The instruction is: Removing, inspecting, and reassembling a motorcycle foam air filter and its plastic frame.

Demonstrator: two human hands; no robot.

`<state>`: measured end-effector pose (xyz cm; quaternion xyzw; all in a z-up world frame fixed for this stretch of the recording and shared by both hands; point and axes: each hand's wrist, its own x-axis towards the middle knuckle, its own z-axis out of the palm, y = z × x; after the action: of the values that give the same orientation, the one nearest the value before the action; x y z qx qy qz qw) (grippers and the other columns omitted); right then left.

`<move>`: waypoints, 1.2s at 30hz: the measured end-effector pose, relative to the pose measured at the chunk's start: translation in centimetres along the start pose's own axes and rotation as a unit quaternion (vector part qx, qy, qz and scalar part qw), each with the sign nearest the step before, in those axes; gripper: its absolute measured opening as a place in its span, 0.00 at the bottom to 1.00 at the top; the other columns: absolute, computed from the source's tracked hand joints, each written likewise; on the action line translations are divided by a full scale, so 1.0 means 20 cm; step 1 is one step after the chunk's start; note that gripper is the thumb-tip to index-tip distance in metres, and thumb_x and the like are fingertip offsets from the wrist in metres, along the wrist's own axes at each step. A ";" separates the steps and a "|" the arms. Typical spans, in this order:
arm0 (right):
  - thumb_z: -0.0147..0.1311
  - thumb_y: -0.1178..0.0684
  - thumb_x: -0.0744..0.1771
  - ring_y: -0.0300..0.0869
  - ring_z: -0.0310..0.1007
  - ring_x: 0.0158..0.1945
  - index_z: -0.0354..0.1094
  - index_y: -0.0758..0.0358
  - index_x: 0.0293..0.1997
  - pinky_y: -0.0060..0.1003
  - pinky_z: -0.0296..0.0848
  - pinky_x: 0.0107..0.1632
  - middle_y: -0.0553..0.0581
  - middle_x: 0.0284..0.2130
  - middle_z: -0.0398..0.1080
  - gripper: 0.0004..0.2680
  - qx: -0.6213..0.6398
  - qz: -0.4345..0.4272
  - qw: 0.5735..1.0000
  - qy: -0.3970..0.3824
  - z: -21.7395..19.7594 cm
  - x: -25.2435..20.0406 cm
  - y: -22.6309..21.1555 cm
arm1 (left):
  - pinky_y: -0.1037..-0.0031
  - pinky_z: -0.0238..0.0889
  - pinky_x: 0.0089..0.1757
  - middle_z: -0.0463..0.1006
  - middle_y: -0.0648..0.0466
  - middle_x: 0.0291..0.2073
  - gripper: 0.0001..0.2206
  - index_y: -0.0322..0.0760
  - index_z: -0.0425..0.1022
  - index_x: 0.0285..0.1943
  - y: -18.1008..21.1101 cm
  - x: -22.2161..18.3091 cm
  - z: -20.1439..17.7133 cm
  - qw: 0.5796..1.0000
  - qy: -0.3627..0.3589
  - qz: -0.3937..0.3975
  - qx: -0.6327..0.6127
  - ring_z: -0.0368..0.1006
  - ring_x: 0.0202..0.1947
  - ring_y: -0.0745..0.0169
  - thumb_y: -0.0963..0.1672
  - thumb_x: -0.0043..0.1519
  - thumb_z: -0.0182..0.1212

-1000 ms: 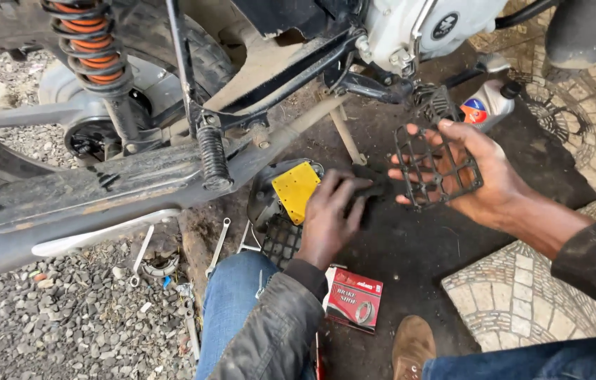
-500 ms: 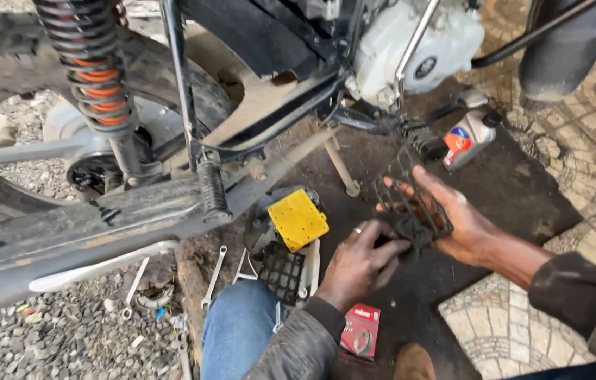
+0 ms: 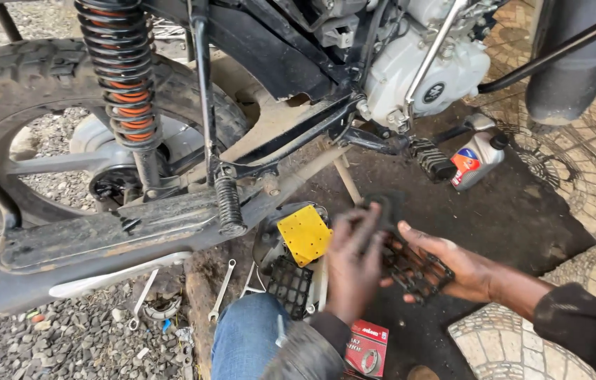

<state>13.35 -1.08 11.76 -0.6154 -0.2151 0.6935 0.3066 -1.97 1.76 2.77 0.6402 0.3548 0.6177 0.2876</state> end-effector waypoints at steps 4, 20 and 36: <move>0.46 0.37 0.66 0.60 0.73 0.40 0.67 0.65 0.48 0.71 0.78 0.43 0.69 0.37 0.71 0.19 0.025 0.012 1.000 0.007 0.00 0.00 0.00 | 0.59 0.69 0.39 0.73 0.43 0.43 0.04 0.27 0.75 0.43 0.11 -0.02 -0.01 0.993 -0.070 0.098 0.011 0.74 0.42 0.44 0.38 0.63 0.63; 0.28 0.24 0.63 0.63 0.71 0.58 0.56 0.48 0.74 0.64 0.71 0.49 0.74 0.60 0.70 0.34 0.054 -0.027 0.994 -0.090 -0.04 -0.06 -0.15 | 0.66 0.66 0.46 0.69 0.50 0.43 0.15 0.34 0.77 0.60 -0.06 0.04 -0.06 0.996 0.011 -0.054 0.077 0.74 0.46 0.52 0.44 0.67 0.58; 0.37 0.30 0.67 0.58 0.73 0.46 0.64 0.55 0.68 0.52 0.69 0.44 0.73 0.49 0.74 0.27 0.076 -0.107 0.986 0.105 0.00 -0.05 -0.15 | 0.59 0.71 0.41 0.70 0.51 0.48 0.23 0.44 0.71 0.68 -0.05 -0.16 0.05 0.958 -0.223 0.175 0.051 0.73 0.45 0.47 0.37 0.62 0.60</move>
<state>13.95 0.40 14.56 -0.6328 -0.1935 0.6028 0.4459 -1.11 -0.12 0.06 0.8278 0.1951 0.4806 0.2136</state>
